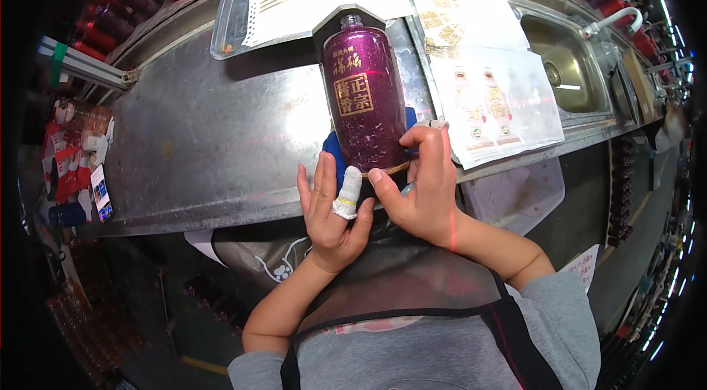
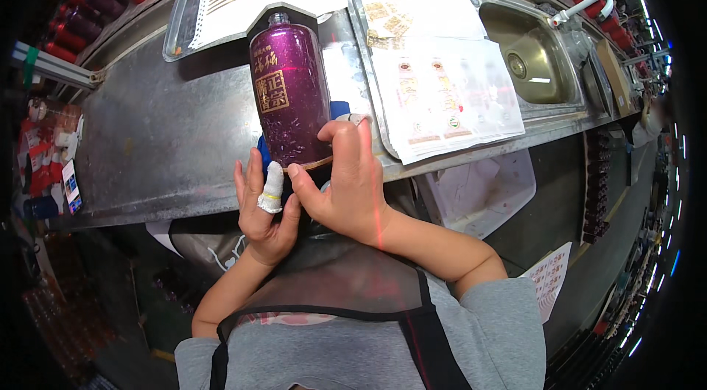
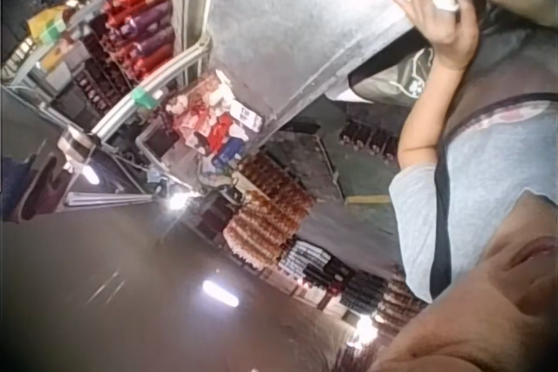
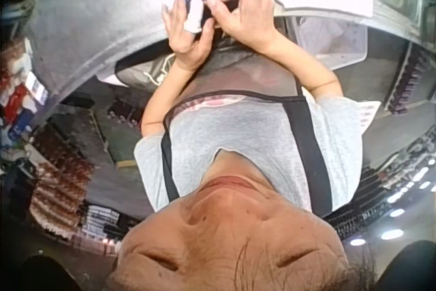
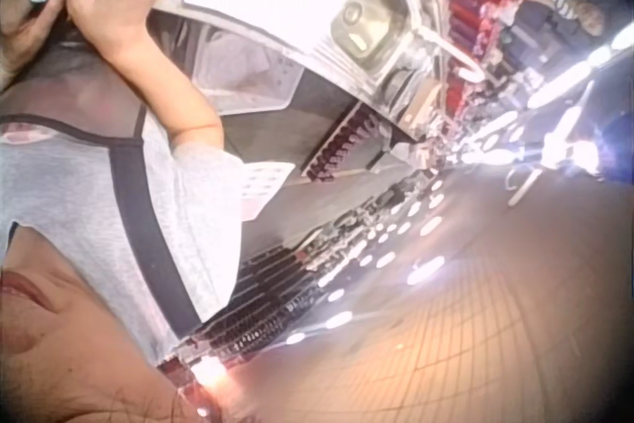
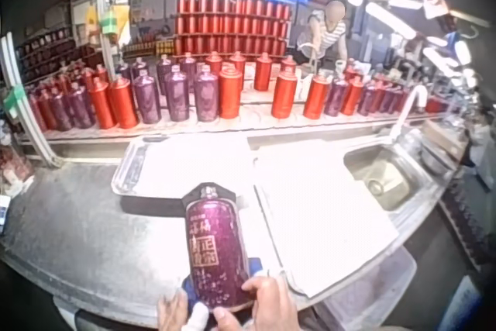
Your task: The person is manually applying gold-colored labels to purple glass bottles on a production line.
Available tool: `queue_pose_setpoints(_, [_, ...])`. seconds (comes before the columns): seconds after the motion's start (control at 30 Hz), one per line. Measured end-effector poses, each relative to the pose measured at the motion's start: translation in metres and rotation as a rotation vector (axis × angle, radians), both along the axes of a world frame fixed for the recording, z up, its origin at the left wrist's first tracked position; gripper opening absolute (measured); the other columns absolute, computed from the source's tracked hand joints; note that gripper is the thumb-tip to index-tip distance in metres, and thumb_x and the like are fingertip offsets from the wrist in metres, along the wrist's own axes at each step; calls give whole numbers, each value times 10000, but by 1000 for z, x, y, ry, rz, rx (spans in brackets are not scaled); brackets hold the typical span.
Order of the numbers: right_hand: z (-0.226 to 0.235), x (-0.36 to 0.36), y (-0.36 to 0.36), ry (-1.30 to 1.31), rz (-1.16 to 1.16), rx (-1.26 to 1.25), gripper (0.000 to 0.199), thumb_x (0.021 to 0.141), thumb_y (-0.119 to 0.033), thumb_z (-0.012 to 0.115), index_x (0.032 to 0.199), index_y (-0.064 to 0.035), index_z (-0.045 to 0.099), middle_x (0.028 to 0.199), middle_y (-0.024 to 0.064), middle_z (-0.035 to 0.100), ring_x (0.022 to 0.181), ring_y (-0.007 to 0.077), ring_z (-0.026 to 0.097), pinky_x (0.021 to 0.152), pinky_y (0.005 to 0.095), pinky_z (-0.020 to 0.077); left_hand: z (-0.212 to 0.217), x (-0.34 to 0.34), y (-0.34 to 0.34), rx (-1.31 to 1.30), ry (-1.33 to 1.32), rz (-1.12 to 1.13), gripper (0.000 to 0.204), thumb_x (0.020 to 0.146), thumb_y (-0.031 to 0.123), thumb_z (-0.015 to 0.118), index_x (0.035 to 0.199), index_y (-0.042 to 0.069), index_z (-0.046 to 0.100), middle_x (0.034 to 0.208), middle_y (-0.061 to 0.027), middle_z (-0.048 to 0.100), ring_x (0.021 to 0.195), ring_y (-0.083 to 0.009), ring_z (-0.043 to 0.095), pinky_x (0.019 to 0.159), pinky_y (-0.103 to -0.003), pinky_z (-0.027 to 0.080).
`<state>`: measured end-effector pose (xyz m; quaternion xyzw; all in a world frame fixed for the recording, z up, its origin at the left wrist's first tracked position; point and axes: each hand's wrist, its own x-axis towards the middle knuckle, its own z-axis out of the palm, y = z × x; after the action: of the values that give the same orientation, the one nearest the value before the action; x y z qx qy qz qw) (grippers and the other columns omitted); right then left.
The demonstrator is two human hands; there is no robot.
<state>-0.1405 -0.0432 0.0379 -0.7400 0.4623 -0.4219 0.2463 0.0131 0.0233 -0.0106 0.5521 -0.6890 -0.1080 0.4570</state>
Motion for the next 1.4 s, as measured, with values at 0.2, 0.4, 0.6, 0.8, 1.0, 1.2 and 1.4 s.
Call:
queue_pose_setpoints(0.2, [0,-3,1,-2,15,20,449,765,-127,730,1090,10,451,983,146,484,692,227,472,569,338,404,2,-1,-2,-23,-20,-21,446,789,95,704,1217,-10,636,1464,-290,404,1345,-454,419,1099,-646,191])
queue_pose_setpoints(0.4, [3,-5,3,-81,45,103,357,807,-78,659,1093,23,470,1000,180,500,829,309,527,626,362,457,8,-4,-4,-62,-93,-19,448,751,74,715,1192,22,661,1465,-280,410,1335,-457,432,1093,-652,194])
queue_pose_setpoints(0.6, [-3,-20,-1,-181,114,212,284,857,-10,583,1125,26,494,1015,136,476,705,164,485,596,264,432,11,-3,-8,-86,-123,-11,459,730,67,719,1186,50,673,1456,-283,419,1329,-464,436,1096,-648,195])
queue_pose_setpoints(0.8, [-7,-17,0,-233,121,182,295,857,-23,612,1128,20,504,1013,114,468,591,93,410,522,256,377,9,-3,-8,-92,-125,-15,466,729,66,717,1192,52,671,1451,-285,424,1325,-467,440,1093,-651,197])
queue_pose_setpoints(1.0, [-1,-12,2,-158,87,145,324,846,-47,670,1122,14,510,1002,106,476,565,79,379,480,241,336,9,-3,-8,-94,-136,-7,464,730,66,714,1191,48,670,1446,-285,430,1323,-467,442,1092,-653,199])
queue_pose_setpoints(1.2, [-9,-16,0,-210,89,142,316,856,-54,669,1120,16,512,978,106,484,586,106,397,523,247,363,9,-4,-9,-91,-127,-5,467,730,70,713,1195,65,672,1442,-285,435,1320,-466,446,1091,-654,200])
queue_pose_setpoints(1.4, [-9,-17,1,-175,119,99,298,874,-57,658,1122,17,512,989,107,477,597,110,414,535,251,380,10,-3,-6,-89,-150,-11,450,752,38,689,1199,9,647,1445,-315,415,1321,-457,450,1091,-644,212])
